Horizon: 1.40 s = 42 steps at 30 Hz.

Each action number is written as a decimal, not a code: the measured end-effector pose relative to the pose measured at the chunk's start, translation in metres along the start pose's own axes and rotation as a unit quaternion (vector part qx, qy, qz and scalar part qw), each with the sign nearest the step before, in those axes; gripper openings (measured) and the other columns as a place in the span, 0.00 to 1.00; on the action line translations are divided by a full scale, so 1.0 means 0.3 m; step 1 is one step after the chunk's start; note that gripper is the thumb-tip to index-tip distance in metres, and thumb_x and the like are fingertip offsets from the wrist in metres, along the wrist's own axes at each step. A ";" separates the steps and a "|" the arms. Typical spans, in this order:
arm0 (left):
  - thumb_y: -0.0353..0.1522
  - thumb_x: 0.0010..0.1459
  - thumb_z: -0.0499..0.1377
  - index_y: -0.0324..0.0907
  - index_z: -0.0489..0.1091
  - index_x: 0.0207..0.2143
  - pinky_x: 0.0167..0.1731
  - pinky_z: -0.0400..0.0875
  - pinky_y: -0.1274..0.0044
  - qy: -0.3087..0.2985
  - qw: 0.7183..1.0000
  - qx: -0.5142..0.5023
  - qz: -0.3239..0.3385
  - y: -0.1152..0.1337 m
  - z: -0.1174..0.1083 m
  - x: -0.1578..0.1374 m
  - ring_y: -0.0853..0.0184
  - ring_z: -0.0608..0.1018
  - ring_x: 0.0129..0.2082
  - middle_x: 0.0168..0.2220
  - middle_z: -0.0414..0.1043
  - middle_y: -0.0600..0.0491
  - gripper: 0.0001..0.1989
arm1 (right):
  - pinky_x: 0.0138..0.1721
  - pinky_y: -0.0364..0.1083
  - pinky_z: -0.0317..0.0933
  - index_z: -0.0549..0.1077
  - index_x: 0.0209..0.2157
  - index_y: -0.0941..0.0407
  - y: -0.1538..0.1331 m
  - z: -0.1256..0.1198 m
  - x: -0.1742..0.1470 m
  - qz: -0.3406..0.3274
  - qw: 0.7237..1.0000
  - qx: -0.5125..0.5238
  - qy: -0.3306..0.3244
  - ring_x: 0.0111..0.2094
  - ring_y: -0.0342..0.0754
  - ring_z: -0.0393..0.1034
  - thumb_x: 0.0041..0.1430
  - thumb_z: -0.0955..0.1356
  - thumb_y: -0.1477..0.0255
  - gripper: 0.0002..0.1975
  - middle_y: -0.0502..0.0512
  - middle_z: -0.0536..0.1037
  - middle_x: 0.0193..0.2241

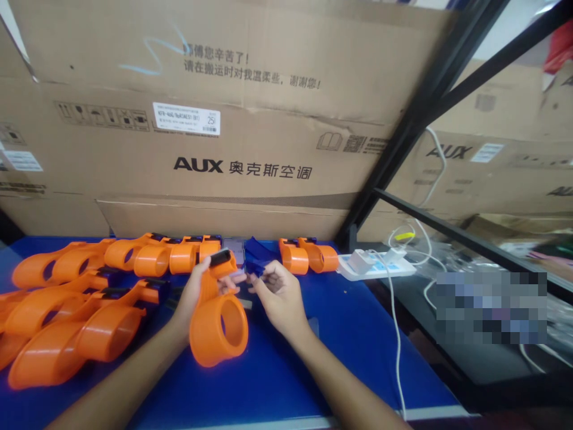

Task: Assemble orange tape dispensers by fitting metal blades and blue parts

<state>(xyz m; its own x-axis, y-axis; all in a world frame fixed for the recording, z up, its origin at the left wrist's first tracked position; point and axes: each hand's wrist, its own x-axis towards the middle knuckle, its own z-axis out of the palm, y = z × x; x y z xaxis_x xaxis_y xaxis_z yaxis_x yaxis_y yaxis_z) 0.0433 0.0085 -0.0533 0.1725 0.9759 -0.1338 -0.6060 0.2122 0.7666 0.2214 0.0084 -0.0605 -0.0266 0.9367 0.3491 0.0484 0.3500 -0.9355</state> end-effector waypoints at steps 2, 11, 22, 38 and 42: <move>0.50 0.59 0.60 0.38 0.77 0.27 0.30 0.75 0.73 0.001 1.000 -0.020 0.002 0.003 0.001 -0.002 0.60 0.81 0.29 0.30 0.80 0.44 0.24 | 0.26 0.42 0.61 0.65 0.31 0.53 -0.004 -0.003 -0.002 -0.028 0.997 -0.068 -0.009 0.25 0.45 0.69 0.61 0.70 0.67 0.10 0.49 0.74 0.27; 0.51 0.58 0.61 0.35 0.78 0.29 0.31 0.75 0.75 0.059 0.998 0.022 0.019 0.009 0.026 -0.014 0.62 0.80 0.27 0.27 0.80 0.43 0.26 | 0.30 0.43 0.59 0.74 0.37 0.55 -0.062 -0.017 -0.007 -0.114 0.967 -0.161 -0.161 0.28 0.45 0.64 0.60 0.69 0.70 0.04 0.50 0.72 0.29; 0.49 0.58 0.62 0.38 0.74 0.32 0.30 0.76 0.70 0.026 0.991 0.104 0.074 -0.014 0.014 -0.012 0.60 0.80 0.24 0.25 0.79 0.47 0.21 | 0.22 0.41 0.63 0.72 0.33 0.55 -0.021 0.010 -0.014 0.066 0.991 0.019 -0.118 0.20 0.42 0.67 0.65 0.68 0.62 0.11 0.47 0.75 0.23; 0.41 0.53 0.70 0.42 0.69 0.42 0.27 0.75 0.76 -0.007 0.980 0.191 0.055 -0.043 0.001 -0.005 0.65 0.80 0.23 0.23 0.76 0.54 0.20 | 0.39 0.47 0.76 0.71 0.32 0.55 -0.033 0.005 -0.017 -0.040 0.998 0.042 0.032 0.35 0.47 0.77 0.59 0.73 0.66 0.09 0.56 0.77 0.40; 0.35 0.53 0.68 0.41 0.70 0.40 0.23 0.72 0.77 -0.003 0.974 0.214 0.070 -0.043 -0.013 0.001 0.66 0.78 0.21 0.25 0.77 0.53 0.15 | 0.38 0.47 0.76 0.72 0.32 0.54 -0.030 0.005 -0.023 -0.067 0.998 -0.010 0.012 0.36 0.48 0.77 0.60 0.72 0.68 0.06 0.56 0.77 0.39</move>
<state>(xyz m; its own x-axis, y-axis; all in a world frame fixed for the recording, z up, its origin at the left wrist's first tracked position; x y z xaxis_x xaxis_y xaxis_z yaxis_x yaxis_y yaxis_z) 0.0480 0.0062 -0.0657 0.1170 0.9931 -0.0072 -0.2444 0.0358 0.9690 0.2196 -0.0010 -0.0545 -0.0111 0.8811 0.4728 0.0654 0.4725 -0.8789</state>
